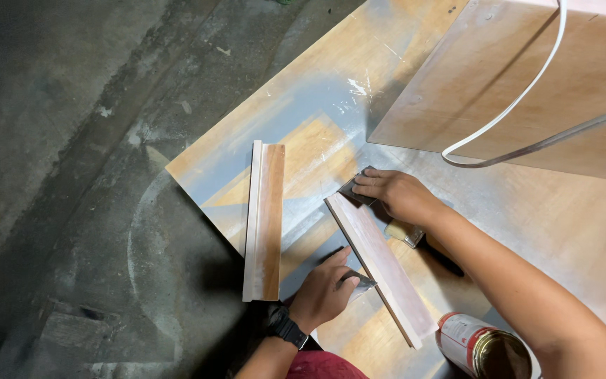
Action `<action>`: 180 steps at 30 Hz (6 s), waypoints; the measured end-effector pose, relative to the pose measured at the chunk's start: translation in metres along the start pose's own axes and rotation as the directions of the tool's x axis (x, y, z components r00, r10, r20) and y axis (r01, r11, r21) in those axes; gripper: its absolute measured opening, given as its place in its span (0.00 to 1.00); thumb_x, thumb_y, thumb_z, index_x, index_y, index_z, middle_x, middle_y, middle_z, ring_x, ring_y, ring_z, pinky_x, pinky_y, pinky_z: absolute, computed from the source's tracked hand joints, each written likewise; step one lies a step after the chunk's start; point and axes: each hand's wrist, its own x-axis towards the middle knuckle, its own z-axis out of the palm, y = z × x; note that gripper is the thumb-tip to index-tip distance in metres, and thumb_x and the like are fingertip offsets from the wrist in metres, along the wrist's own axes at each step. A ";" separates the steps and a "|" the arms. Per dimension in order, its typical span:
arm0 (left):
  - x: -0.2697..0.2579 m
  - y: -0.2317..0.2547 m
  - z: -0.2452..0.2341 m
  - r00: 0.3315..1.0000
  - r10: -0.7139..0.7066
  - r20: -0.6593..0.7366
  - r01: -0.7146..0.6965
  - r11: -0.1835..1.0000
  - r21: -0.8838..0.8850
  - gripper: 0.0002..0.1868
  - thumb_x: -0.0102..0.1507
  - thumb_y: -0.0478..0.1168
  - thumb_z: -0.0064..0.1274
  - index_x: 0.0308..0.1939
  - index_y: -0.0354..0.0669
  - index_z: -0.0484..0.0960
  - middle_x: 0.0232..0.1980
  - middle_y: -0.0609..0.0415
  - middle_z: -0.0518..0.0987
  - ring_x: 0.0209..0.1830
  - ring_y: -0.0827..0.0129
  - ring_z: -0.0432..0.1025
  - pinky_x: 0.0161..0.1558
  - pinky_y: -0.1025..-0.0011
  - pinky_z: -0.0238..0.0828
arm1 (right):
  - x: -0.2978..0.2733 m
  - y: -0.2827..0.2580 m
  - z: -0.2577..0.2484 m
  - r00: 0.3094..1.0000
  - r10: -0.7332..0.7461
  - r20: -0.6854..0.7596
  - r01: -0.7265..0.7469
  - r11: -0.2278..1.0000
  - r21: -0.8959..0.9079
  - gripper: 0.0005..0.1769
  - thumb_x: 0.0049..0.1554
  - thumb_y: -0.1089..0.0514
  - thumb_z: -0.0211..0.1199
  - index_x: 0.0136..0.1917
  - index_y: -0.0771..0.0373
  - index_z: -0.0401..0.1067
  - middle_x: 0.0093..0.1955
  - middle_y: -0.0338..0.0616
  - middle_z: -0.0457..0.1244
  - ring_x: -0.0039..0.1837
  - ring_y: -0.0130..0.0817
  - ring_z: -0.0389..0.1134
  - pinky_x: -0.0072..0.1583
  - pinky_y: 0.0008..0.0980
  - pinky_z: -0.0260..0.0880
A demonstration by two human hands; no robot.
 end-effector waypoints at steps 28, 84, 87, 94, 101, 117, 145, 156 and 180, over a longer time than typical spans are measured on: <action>-0.007 0.000 0.013 0.981 -0.194 -0.023 0.189 0.972 -0.139 0.10 0.68 0.42 0.53 0.39 0.41 0.87 0.78 0.40 0.76 0.77 0.55 0.74 0.64 0.62 0.72 | 0.020 0.036 0.015 0.954 -0.222 0.202 0.253 0.956 -0.146 0.43 0.57 0.72 0.57 0.81 0.43 0.68 0.85 0.39 0.58 0.87 0.47 0.54 0.80 0.41 0.56; -0.022 -0.007 0.006 0.977 -0.202 -0.071 0.197 0.978 -0.071 0.16 0.67 0.44 0.51 0.31 0.36 0.82 0.74 0.39 0.80 0.73 0.53 0.76 0.69 0.63 0.72 | 0.028 0.030 0.004 0.926 -0.220 0.308 0.302 0.920 -0.251 0.33 0.67 0.62 0.53 0.81 0.37 0.67 0.87 0.37 0.56 0.88 0.46 0.51 0.78 0.46 0.54; -0.023 -0.020 0.015 0.984 -0.149 -0.100 0.143 0.988 -0.065 0.15 0.67 0.44 0.52 0.30 0.38 0.80 0.72 0.37 0.81 0.71 0.52 0.78 0.65 0.62 0.73 | 0.034 0.040 0.002 0.893 -0.283 0.349 0.383 0.885 -0.264 0.36 0.64 0.61 0.56 0.83 0.36 0.65 0.87 0.38 0.56 0.90 0.51 0.45 0.78 0.47 0.51; -0.026 -0.033 0.024 0.976 -0.154 -0.155 0.148 0.988 -0.047 0.15 0.67 0.44 0.55 0.47 0.37 0.88 0.71 0.44 0.83 0.72 0.54 0.76 0.71 0.62 0.70 | 0.042 0.048 -0.001 0.885 -0.423 0.193 0.463 0.838 -0.287 0.30 0.69 0.61 0.57 0.79 0.36 0.69 0.83 0.34 0.61 0.85 0.54 0.58 0.75 0.50 0.59; -0.024 -0.033 0.020 0.957 -0.260 -0.127 0.253 0.965 -0.071 0.28 0.66 0.47 0.57 0.69 0.39 0.82 0.64 0.49 0.87 0.67 0.60 0.80 0.66 0.66 0.75 | 0.028 0.043 -0.001 0.921 -0.263 0.289 0.347 0.891 -0.293 0.41 0.59 0.60 0.65 0.82 0.32 0.64 0.86 0.33 0.57 0.88 0.48 0.51 0.76 0.47 0.55; -0.019 -0.030 0.017 0.957 -0.288 -0.042 0.288 0.957 -0.023 0.22 0.67 0.48 0.53 0.60 0.41 0.88 0.72 0.52 0.83 0.72 0.58 0.77 0.68 0.64 0.71 | 0.021 0.030 0.011 0.952 -0.195 0.235 0.246 0.946 -0.210 0.40 0.61 0.67 0.58 0.82 0.36 0.66 0.87 0.35 0.56 0.89 0.49 0.50 0.74 0.46 0.59; -0.013 -0.005 0.011 0.993 -0.106 -0.061 0.104 0.994 -0.025 0.11 0.67 0.39 0.53 0.42 0.35 0.87 0.76 0.39 0.77 0.77 0.51 0.72 0.65 0.59 0.74 | -0.011 -0.014 0.044 0.997 -0.068 -0.033 0.058 0.965 -0.256 0.32 0.63 0.62 0.56 0.79 0.46 0.70 0.80 0.49 0.64 0.81 0.62 0.61 0.69 0.52 0.65; -0.010 -0.004 0.000 0.994 -0.105 -0.023 0.106 0.994 0.021 0.18 0.69 0.45 0.50 0.43 0.31 0.87 0.75 0.41 0.78 0.76 0.52 0.74 0.70 0.60 0.71 | -0.065 -0.073 0.026 0.997 0.057 0.058 -0.042 0.970 -0.241 0.37 0.53 0.62 0.64 0.77 0.50 0.72 0.77 0.48 0.64 0.79 0.59 0.59 0.64 0.53 0.68; -0.040 0.033 -0.068 0.870 -0.492 0.040 0.493 0.862 -0.120 0.24 0.67 0.53 0.54 0.64 0.53 0.89 0.73 0.69 0.84 0.75 0.78 0.77 0.71 0.78 0.72 | -0.030 -0.037 0.012 0.972 0.212 -0.096 -0.224 0.965 -0.133 0.49 0.36 0.71 0.63 0.74 0.57 0.75 0.75 0.49 0.68 0.74 0.56 0.67 0.70 0.48 0.70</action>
